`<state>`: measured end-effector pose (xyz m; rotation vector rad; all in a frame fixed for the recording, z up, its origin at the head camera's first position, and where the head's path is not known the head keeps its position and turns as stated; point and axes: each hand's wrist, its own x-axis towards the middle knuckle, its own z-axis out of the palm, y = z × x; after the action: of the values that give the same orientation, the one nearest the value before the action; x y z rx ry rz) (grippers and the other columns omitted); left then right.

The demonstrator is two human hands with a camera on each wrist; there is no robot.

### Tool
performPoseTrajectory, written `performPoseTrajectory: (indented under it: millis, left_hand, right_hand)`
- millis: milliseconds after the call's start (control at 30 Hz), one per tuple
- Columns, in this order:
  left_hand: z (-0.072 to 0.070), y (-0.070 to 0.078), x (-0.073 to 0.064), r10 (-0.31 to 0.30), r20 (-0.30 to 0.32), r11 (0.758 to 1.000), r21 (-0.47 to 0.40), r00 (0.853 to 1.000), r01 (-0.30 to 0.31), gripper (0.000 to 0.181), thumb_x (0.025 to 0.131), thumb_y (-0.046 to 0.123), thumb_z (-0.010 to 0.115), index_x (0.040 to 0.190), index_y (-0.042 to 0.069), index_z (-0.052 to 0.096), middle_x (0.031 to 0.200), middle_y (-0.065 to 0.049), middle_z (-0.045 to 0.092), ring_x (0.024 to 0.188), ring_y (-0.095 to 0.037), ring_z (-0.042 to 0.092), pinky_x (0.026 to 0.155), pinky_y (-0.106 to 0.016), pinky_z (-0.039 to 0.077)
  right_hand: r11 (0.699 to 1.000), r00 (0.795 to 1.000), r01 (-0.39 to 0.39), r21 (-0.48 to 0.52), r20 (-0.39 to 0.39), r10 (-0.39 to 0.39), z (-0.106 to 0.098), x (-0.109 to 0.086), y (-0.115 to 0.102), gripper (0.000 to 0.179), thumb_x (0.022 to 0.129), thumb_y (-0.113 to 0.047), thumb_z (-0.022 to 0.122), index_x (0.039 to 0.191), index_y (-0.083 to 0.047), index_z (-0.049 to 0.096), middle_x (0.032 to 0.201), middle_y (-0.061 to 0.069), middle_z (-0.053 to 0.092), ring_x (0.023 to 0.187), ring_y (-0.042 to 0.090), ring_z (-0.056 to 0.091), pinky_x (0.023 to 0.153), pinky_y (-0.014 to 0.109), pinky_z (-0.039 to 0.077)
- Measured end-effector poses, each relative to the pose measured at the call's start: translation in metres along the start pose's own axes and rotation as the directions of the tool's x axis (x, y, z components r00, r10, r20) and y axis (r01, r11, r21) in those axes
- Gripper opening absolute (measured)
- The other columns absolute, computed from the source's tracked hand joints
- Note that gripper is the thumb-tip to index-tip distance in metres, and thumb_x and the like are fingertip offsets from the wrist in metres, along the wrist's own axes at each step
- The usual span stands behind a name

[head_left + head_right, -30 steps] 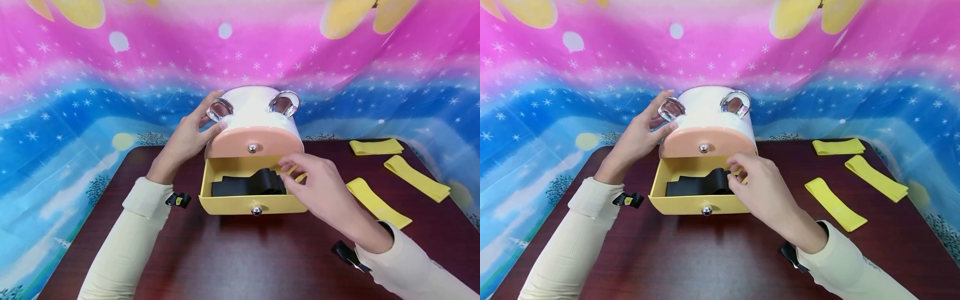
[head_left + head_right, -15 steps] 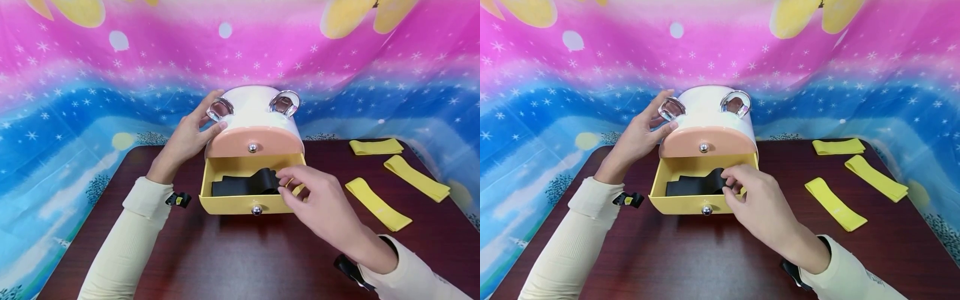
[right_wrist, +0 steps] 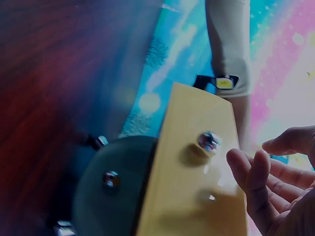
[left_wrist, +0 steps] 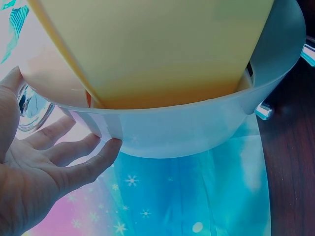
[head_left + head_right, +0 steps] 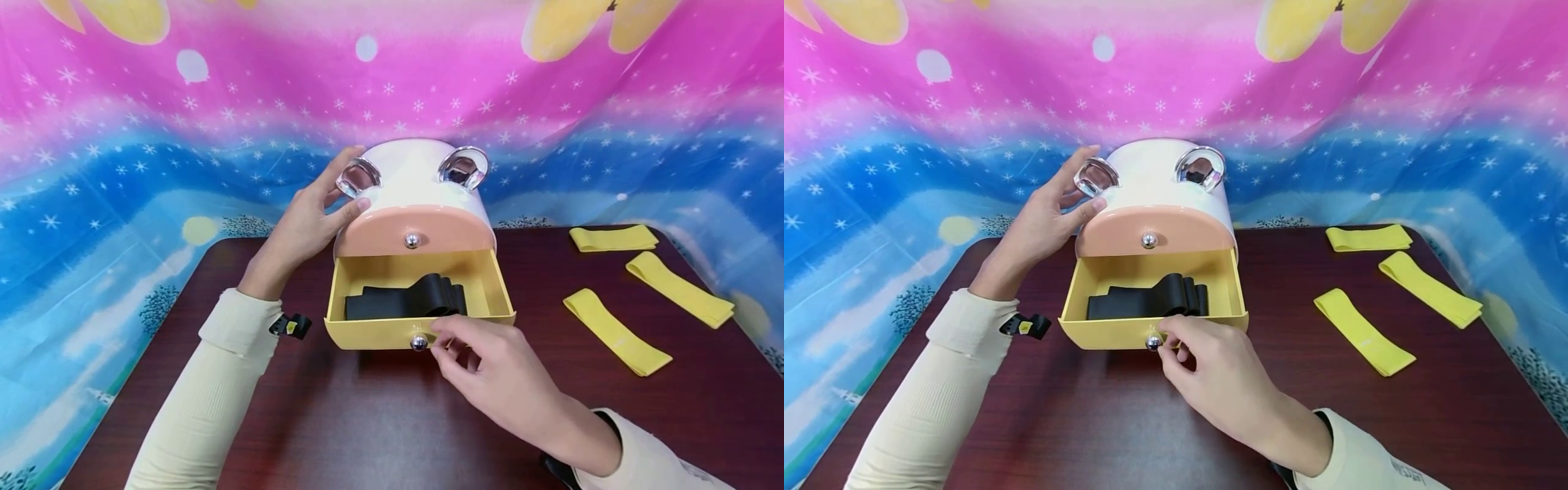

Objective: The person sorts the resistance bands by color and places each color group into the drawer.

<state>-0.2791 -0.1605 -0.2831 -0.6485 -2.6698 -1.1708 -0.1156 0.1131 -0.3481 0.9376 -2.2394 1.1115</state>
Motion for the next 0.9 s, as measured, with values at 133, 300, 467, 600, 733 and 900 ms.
performPoseTrajectory:
  millis: [133, 300, 467, 600, 733, 900]
  left_hand:
    - [0.000, -0.001, 0.000, 0.001, -0.002, 1.000, -0.001, 1.000, -0.001, 0.075, 0.102, 0.038, 0.068, 0.159, 0.060, 0.025, 0.167, -0.006, 0.040, 0.148, -0.048, 0.045, 0.114, -0.070, 0.042]
    - [0.001, -0.001, 0.001, 0.002, -0.003, 1.000, 0.004, 1.000, -0.002, 0.075, 0.102, 0.039, 0.068, 0.159, 0.060, 0.024, 0.167, -0.006, 0.040, 0.148, -0.048, 0.045, 0.114, -0.070, 0.042]
    - [0.001, -0.001, 0.001, 0.004, -0.003, 1.000, 0.000, 1.000, -0.004, 0.075, 0.102, 0.039, 0.069, 0.159, 0.060, 0.025, 0.167, -0.006, 0.040, 0.148, -0.048, 0.045, 0.114, -0.070, 0.042]
    - [0.000, -0.001, 0.000, 0.004, -0.008, 1.000, 0.001, 1.000, -0.004, 0.075, 0.102, 0.039, 0.068, 0.159, 0.060, 0.024, 0.168, -0.005, 0.039, 0.147, -0.048, 0.046, 0.114, -0.070, 0.043]
    - [0.000, -0.001, 0.000, -0.003, -0.006, 1.000, 0.001, 1.000, 0.003, 0.075, 0.102, 0.039, 0.068, 0.158, 0.062, 0.024, 0.168, -0.005, 0.038, 0.148, -0.048, 0.045, 0.113, -0.071, 0.043]
    - [0.000, 0.000, 0.000, -0.018, 0.004, 1.000, 0.001, 1.000, 0.018, 0.075, 0.102, 0.039, 0.068, 0.158, 0.062, 0.023, 0.169, -0.005, 0.037, 0.149, -0.049, 0.043, 0.113, -0.072, 0.042]
  right_hand:
    - [0.999, 0.999, 0.032, 0.015, 0.005, -0.032, 0.011, -0.004, 0.006, 0.033, 0.079, 0.012, 0.078, 0.100, -0.014, 0.075, 0.085, -0.006, 0.073, 0.072, -0.001, 0.061, 0.059, 0.010, 0.049]
    - [0.997, 0.998, 0.057, -0.045, 0.008, -0.056, 0.022, -0.008, 0.014, 0.030, 0.078, 0.008, 0.080, 0.098, -0.014, 0.075, 0.082, -0.008, 0.073, 0.069, -0.003, 0.061, 0.061, 0.010, 0.051]
    - [0.992, 0.998, 0.068, -0.106, 0.004, -0.068, 0.029, -0.009, 0.019, 0.028, 0.078, 0.004, 0.083, 0.098, -0.014, 0.075, 0.083, -0.008, 0.073, 0.066, -0.002, 0.061, 0.062, 0.011, 0.052]
    - [0.989, 0.998, 0.068, -0.132, 0.004, -0.068, 0.032, -0.008, 0.022, 0.025, 0.081, 0.002, 0.083, 0.098, -0.015, 0.077, 0.084, -0.010, 0.073, 0.067, 0.000, 0.061, 0.062, 0.013, 0.051]
    - [0.987, 0.998, 0.062, -0.147, 0.000, -0.063, 0.033, -0.004, 0.025, 0.023, 0.083, 0.001, 0.082, 0.097, -0.016, 0.077, 0.086, -0.010, 0.075, 0.069, 0.001, 0.064, 0.063, 0.018, 0.054]
    - [0.986, 1.000, 0.021, -0.168, 0.005, -0.020, 0.034, 0.007, 0.035, 0.017, 0.085, -0.001, 0.082, 0.096, -0.014, 0.078, 0.088, -0.007, 0.077, 0.073, 0.005, 0.070, 0.066, 0.026, 0.059]
